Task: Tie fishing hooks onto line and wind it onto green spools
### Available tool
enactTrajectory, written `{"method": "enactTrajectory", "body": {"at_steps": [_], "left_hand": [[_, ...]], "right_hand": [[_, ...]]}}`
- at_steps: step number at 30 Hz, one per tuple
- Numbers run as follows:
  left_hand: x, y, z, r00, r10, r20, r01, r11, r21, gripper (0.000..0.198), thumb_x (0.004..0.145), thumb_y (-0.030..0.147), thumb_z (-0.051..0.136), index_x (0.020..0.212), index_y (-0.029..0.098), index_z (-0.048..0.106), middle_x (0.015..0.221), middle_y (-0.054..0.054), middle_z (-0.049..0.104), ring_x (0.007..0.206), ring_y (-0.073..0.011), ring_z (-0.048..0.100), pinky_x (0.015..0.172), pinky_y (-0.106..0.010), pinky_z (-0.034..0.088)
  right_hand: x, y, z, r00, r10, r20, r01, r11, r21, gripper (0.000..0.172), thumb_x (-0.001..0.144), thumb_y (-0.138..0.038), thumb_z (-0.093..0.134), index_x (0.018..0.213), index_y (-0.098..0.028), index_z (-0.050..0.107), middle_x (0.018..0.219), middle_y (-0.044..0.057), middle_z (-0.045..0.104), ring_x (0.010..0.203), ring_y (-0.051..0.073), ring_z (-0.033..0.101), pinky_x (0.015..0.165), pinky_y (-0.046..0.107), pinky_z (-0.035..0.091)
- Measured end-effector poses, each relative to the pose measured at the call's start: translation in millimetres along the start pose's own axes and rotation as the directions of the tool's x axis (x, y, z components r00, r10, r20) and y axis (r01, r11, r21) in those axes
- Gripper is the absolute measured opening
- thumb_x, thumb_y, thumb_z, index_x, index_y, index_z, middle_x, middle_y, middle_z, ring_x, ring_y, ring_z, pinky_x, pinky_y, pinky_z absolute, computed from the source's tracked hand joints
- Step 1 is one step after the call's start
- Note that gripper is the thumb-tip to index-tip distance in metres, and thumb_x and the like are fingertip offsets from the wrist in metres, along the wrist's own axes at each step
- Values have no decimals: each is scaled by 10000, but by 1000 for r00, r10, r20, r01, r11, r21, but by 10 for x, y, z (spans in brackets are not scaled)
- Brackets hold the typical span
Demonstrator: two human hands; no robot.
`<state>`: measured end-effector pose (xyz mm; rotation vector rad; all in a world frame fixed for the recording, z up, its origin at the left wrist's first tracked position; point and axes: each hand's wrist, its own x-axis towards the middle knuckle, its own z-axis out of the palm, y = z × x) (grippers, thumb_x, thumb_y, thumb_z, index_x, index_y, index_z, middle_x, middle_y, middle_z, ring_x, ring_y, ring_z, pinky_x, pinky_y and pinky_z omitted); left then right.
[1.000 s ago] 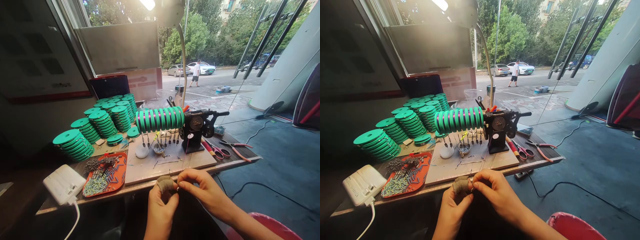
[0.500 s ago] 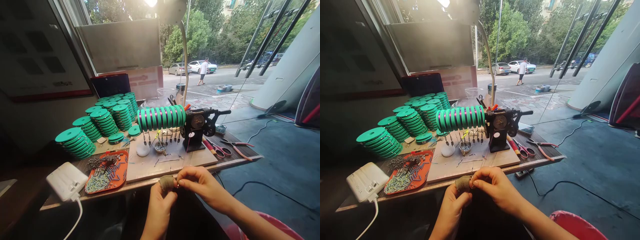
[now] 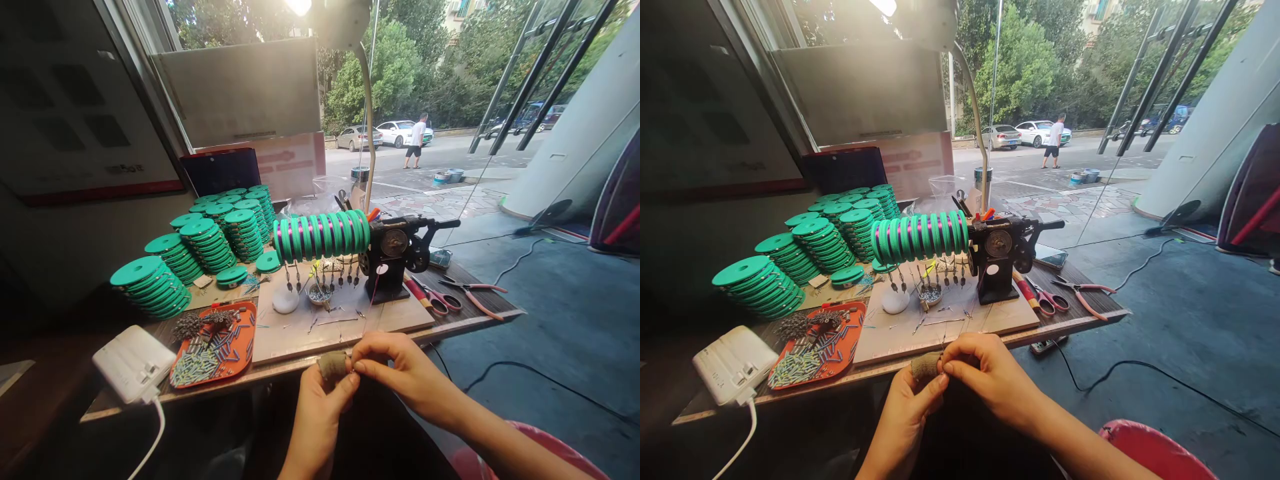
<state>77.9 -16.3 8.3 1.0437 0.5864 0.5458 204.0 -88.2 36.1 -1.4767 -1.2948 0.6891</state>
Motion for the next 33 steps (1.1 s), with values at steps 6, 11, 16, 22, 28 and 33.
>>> {"method": "enactTrajectory", "body": {"at_steps": [6, 11, 16, 22, 28, 33], "left_hand": [[0, 60, 46, 990, -136, -24, 127, 966, -224, 159, 586, 187, 756, 705, 122, 673, 676, 5, 537, 524, -30, 337, 435, -130, 253], [-16, 79, 73, 973, -231, -21, 205, 899, -386, 185, 562, 147, 765, 723, 103, 684, 685, -9, 564, 527, -17, 401, 428, -96, 292], [-53, 69, 107, 972, -221, -81, 171, 900, -402, 188, 561, 161, 767, 723, 118, 682, 688, -18, 602, 600, -56, 507, 512, -119, 387], [-61, 70, 115, 966, -240, -92, 187, 903, -388, 203, 543, 175, 770, 716, 126, 676, 660, -4, 590, 559, -47, 482, 474, -120, 356], [-54, 79, 118, 967, -225, -117, 167, 912, -374, 110, 564, 135, 707, 667, 121, 670, 637, 2, 561, 539, -49, 430, 435, -140, 295], [-79, 88, 123, 965, -183, -189, 111, 934, -339, 26, 585, 143, 643, 607, 144, 656, 625, 1, 549, 571, -82, 430, 452, -177, 301]], "right_hand": [[-110, 80, 25, 983, 81, -167, -66, 994, 92, 141, 799, -294, 552, 833, -174, 618, 765, 16, 623, 696, 139, 560, 638, 242, 430], [-222, 161, 213, 988, 35, -153, -35, 999, 3, 111, 774, -219, 576, 726, -175, 666, 704, 20, 621, 695, 149, 569, 654, 243, 424], [-254, 149, 434, 960, 139, -245, -79, 968, 239, 164, 798, -274, 551, 790, -170, 679, 771, 34, 658, 721, 152, 594, 677, 239, 444], [-222, 143, 430, 950, 204, -237, -108, 925, 365, 203, 765, -335, 591, 714, -154, 667, 685, 20, 651, 686, 155, 595, 657, 234, 458], [-195, 150, 370, 949, 219, -227, -123, 920, 371, 204, 745, -342, 609, 673, -155, 648, 675, 26, 656, 679, 165, 602, 661, 258, 470], [-204, 119, 383, 960, 211, -185, -125, 912, 391, 218, 768, -342, 580, 672, -155, 637, 672, 31, 662, 681, 171, 608, 687, 275, 467]]}}
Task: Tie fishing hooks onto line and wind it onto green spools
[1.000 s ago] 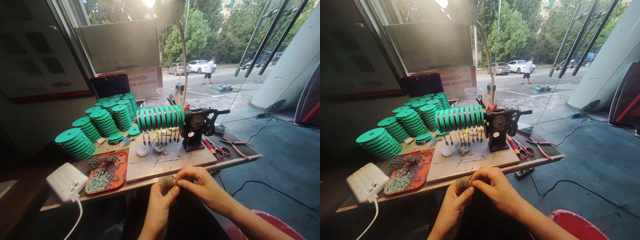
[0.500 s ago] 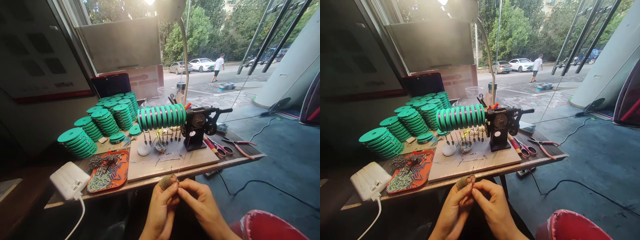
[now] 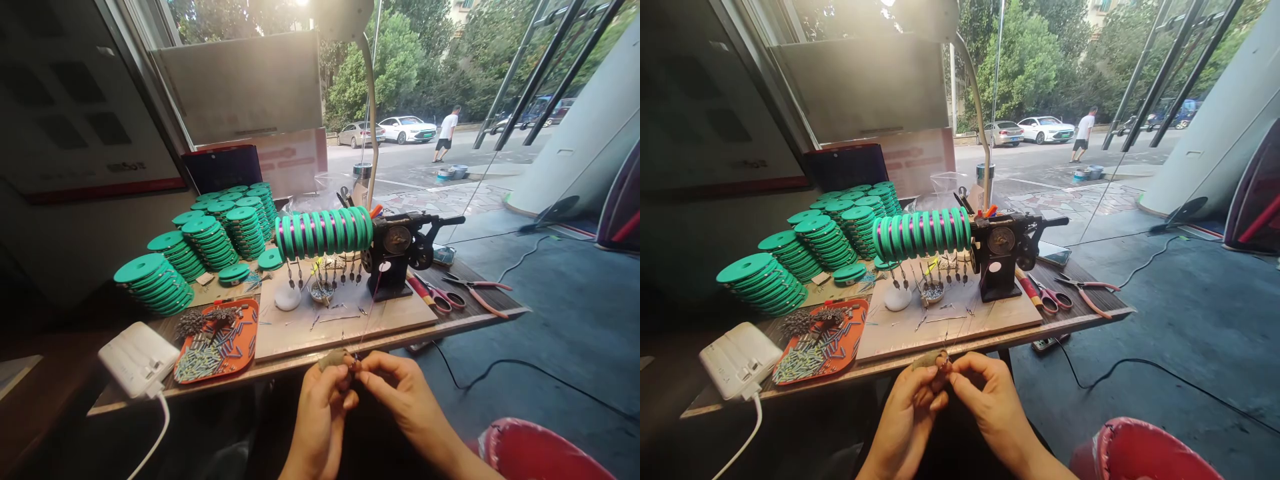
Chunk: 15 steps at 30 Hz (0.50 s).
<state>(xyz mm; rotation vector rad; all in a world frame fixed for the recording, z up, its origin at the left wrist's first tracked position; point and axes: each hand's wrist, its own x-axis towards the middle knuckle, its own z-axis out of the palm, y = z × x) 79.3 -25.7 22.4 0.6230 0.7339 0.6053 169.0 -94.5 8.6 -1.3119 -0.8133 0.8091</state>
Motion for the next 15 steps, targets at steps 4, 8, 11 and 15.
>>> {"method": "enactTrajectory", "body": {"at_steps": [4, 8, 11, 15], "left_hand": [[-7, 4, 4, 999, 39, -4, -38, 998, 58, 28, 590, 151, 630, 600, 139, 653, 593, 12, 523, 544, -77, 387, 460, -189, 292], [12, 23, 8, 997, 70, -14, -66, 974, 216, 79, 610, 186, 627, 663, 141, 665, 668, -16, 589, 596, -98, 431, 518, -203, 321], [53, 41, 15, 998, 49, -25, -38, 938, 344, 139, 623, 258, 666, 707, 148, 659, 711, -29, 617, 661, -122, 471, 563, -214, 327], [139, 50, 4, 999, 25, 25, -34, 897, 442, 215, 608, 334, 710, 666, 145, 625, 564, 30, 514, 531, -83, 382, 504, -204, 254]], "right_hand": [[-3, -35, -37, 999, -30, -26, 27, 992, -122, 207, 780, -301, 539, 646, -159, 610, 643, 23, 637, 651, 159, 592, 645, 258, 456], [126, -135, -196, 935, -343, -87, 242, 799, -550, 161, 747, -197, 507, 599, -173, 565, 583, 9, 559, 557, 136, 513, 534, 240, 395], [281, -227, -307, 855, -517, 36, 381, 579, -721, 158, 735, -139, 478, 607, -182, 561, 587, 11, 539, 577, 137, 505, 551, 241, 390], [393, -272, -352, 822, -546, 163, 454, 455, -766, 157, 735, -125, 469, 626, -183, 566, 593, 13, 537, 585, 136, 500, 548, 238, 393]]}}
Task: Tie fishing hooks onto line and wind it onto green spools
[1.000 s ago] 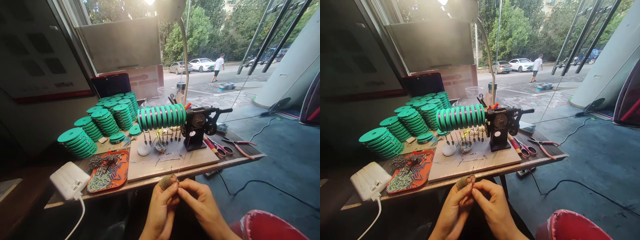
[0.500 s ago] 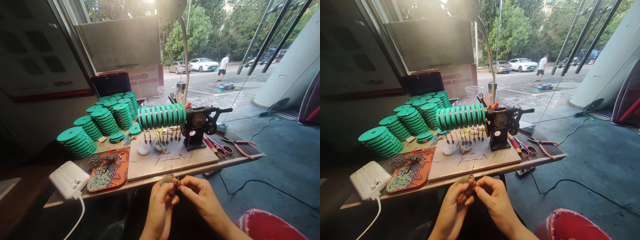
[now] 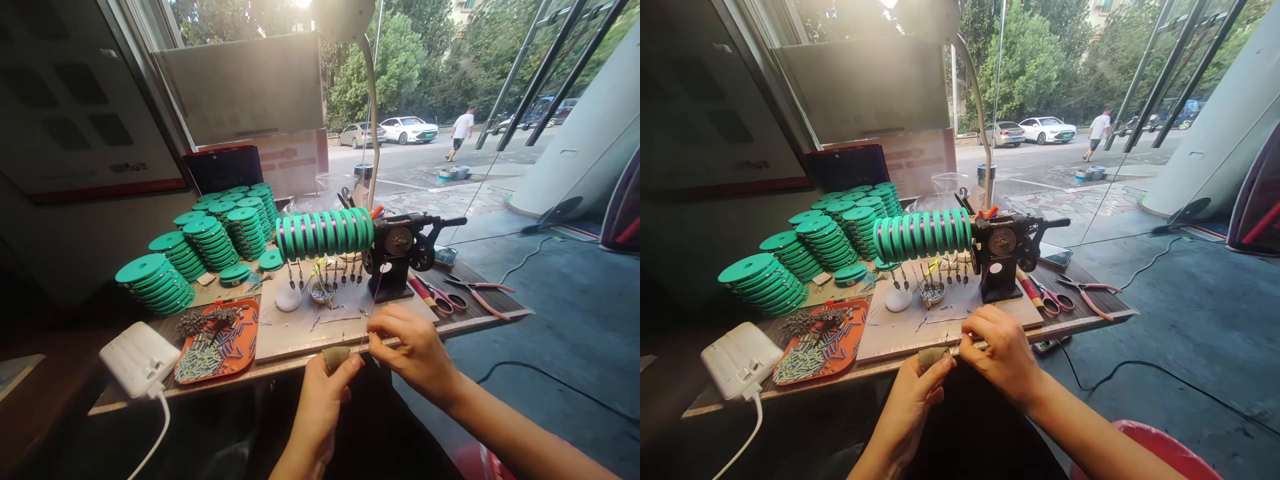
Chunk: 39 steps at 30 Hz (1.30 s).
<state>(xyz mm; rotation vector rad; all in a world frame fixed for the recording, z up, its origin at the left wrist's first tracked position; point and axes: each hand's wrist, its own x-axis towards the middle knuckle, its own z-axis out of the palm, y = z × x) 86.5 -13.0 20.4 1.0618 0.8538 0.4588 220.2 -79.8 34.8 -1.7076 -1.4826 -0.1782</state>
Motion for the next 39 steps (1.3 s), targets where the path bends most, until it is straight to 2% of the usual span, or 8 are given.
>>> {"method": "enactTrajectory", "body": {"at_steps": [2, 4, 7, 10, 18, 26, 31, 39], "left_hand": [[43, -3, -18, 996, 15, 87, -14, 1000, -17, 225, 604, 329, 723, 611, 142, 598, 503, 56, 441, 485, -70, 325, 488, -209, 232], [76, 1, -37, 988, 38, 150, -31, 998, -52, 225, 608, 314, 726, 570, 140, 589, 485, 53, 441, 483, -73, 340, 502, -215, 253], [103, 28, -58, 983, 34, 179, -13, 993, -114, 195, 588, 285, 741, 578, 134, 619, 506, 27, 512, 510, -87, 419, 554, -218, 311], [113, 72, -77, 978, -14, 208, 44, 989, -144, 188, 558, 267, 758, 582, 126, 635, 481, 28, 514, 488, -83, 430, 557, -217, 329], [133, 197, -145, 972, -63, 228, 92, 988, -122, 163, 537, 198, 765, 545, 108, 629, 539, 5, 565, 540, -91, 529, 596, -208, 362], [129, 244, -141, 969, -117, 216, 141, 985, -98, 154, 528, 177, 762, 559, 98, 634, 557, 14, 551, 463, -50, 472, 509, -195, 339], [135, 255, -154, 968, -152, 202, 172, 982, -83, 167, 558, 181, 747, 533, 111, 598, 468, 76, 444, 333, 13, 297, 450, -181, 302], [150, 259, -153, 969, -96, 228, 115, 991, -70, 120, 558, 154, 734, 551, 92, 631, 571, 14, 533, 465, -40, 452, 498, -181, 348]], "right_hand": [[-1, 5, 7, 1000, 5, 12, -5, 1000, 4, 154, 736, -122, 467, 630, -182, 561, 597, 13, 534, 582, 133, 499, 546, 235, 394], [-14, 5, 12, 999, 27, 21, -27, 1000, 13, 152, 738, -121, 467, 635, -184, 558, 604, 13, 537, 587, 131, 502, 550, 233, 396], [-23, 2, 15, 998, 49, 30, -50, 998, 22, 151, 745, -136, 466, 635, -188, 555, 608, 13, 540, 589, 130, 504, 550, 232, 398], [-15, -7, 26, 997, 60, 39, -62, 997, 37, 153, 753, -148, 463, 639, -186, 557, 610, 14, 540, 589, 131, 506, 552, 233, 398], [12, -51, 73, 997, 49, 59, -53, 996, 69, 150, 760, -150, 469, 641, -181, 556, 609, 11, 538, 589, 127, 501, 539, 228, 378], [26, -36, 82, 995, 63, 76, -70, 993, 92, 145, 758, -155, 470, 646, -184, 558, 622, 12, 546, 590, 130, 507, 543, 227, 382], [29, -40, 87, 995, 61, 78, -68, 992, 103, 144, 752, -141, 471, 642, -177, 556, 620, 11, 541, 590, 132, 508, 548, 229, 378], [30, -63, 99, 995, 56, 88, -66, 991, 117, 138, 752, -134, 478, 648, -175, 558, 622, 9, 542, 597, 130, 509, 545, 223, 371]]}}
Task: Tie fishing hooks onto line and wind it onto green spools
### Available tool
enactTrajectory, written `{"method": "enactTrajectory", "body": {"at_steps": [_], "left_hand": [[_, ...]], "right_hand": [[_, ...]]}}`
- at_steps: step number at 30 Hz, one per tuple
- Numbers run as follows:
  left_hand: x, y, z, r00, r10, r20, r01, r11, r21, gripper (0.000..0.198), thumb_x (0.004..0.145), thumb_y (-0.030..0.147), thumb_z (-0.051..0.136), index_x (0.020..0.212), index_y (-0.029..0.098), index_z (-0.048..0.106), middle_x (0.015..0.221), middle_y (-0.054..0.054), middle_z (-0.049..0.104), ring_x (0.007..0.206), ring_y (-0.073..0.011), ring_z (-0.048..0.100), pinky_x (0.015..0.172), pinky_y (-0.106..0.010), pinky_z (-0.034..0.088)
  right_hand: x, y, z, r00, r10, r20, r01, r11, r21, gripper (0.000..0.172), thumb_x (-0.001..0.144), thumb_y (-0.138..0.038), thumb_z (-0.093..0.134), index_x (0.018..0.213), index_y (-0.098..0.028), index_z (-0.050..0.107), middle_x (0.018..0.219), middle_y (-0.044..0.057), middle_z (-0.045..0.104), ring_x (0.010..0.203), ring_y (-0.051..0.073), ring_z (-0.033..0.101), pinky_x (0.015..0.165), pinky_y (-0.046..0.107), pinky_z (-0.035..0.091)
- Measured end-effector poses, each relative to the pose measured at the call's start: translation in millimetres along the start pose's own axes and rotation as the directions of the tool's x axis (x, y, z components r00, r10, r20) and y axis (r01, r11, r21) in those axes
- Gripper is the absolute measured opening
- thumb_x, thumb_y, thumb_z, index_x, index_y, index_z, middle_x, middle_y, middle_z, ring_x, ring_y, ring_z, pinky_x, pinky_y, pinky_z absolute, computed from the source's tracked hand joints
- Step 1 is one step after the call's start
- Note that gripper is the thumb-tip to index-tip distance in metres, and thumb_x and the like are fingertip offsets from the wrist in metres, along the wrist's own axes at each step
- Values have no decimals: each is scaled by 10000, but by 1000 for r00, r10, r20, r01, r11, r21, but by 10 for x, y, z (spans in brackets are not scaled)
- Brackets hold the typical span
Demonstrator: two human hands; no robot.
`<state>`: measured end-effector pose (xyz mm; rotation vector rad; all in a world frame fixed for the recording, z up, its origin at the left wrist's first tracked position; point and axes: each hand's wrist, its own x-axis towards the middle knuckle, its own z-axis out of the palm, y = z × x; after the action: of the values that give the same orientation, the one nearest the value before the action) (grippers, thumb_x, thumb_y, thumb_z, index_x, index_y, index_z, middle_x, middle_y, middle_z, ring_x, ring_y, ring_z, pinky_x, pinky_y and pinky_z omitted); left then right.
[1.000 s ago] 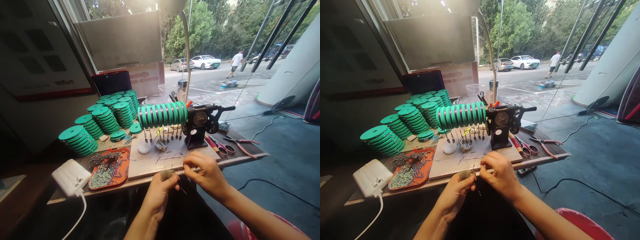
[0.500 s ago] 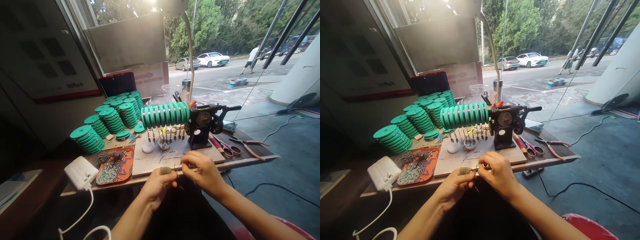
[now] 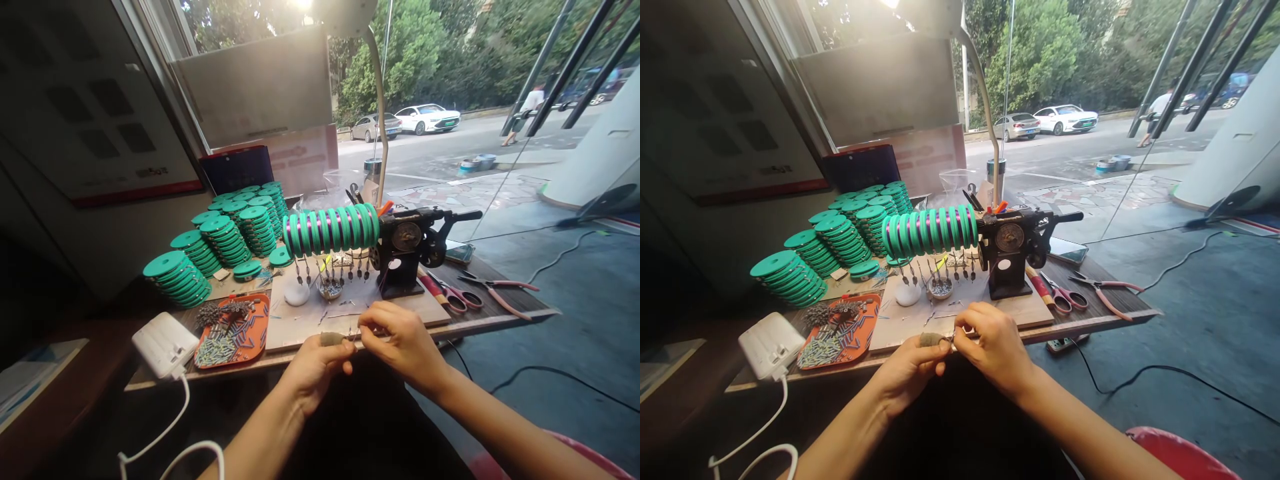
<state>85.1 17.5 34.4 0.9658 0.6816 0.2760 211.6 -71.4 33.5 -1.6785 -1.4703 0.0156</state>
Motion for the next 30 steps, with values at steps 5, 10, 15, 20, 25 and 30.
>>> {"method": "enactTrajectory", "body": {"at_steps": [5, 10, 15, 20, 25, 30], "left_hand": [[-10, 9, 15, 1000, 14, 13, -14, 999, 30, 115, 554, 163, 730, 544, 98, 636, 551, 12, 546, 513, -72, 502, 581, -207, 382], [-29, 63, -44, 1000, 17, -6, -17, 995, 97, 116, 534, 171, 732, 548, 107, 636, 522, 6, 578, 524, -99, 532, 609, -231, 373], [-277, 185, -293, 998, 41, -51, -23, 953, 301, 124, 571, 178, 708, 523, 112, 614, 465, -15, 600, 499, -101, 489, 588, -236, 324], [-530, 361, -403, 990, 133, -43, -96, 870, 483, 189, 619, 267, 689, 533, 130, 592, 489, -7, 595, 507, -110, 481, 564, -236, 314], [-510, 397, -440, 985, 172, 25, -162, 860, 483, 243, 648, 285, 675, 489, 129, 578, 479, -1, 554, 502, -106, 457, 549, -236, 317], [-445, 239, -496, 996, 86, -30, -79, 978, 194, 195, 640, 240, 708, 540, 111, 600, 503, 15, 515, 527, -76, 438, 553, -206, 322]], "right_hand": [[6, 1, 11, 1000, 0, 0, 0, 1000, 9, 137, 755, -131, 478, 653, -172, 559, 624, 8, 540, 599, 129, 503, 545, 222, 369], [-3, -19, -15, 1000, 1, 13, -2, 999, 45, 142, 772, -135, 482, 665, -167, 570, 624, 7, 542, 591, 127, 503, 543, 223, 371], [-89, -42, 48, 998, 11, 68, -18, 994, 107, 161, 810, -134, 471, 683, -166, 565, 642, 7, 557, 605, 122, 518, 564, 219, 390], [-106, -146, 465, 974, -188, 130, 200, 976, -90, 106, 762, -104, 530, 717, -173, 597, 686, 17, 595, 662, 149, 527, 595, 242, 404], [-88, -185, 750, 959, -272, 76, 282, 938, -201, 146, 756, -105, 524, 850, -154, 624, 808, 68, 620, 746, 211, 504, 658, 319, 390], [-128, 60, 596, 957, -290, -3, 273, 906, -324, 229, 833, -104, 417, 955, -96, 610, 883, 126, 616, 811, 229, 491, 717, 344, 371]]}}
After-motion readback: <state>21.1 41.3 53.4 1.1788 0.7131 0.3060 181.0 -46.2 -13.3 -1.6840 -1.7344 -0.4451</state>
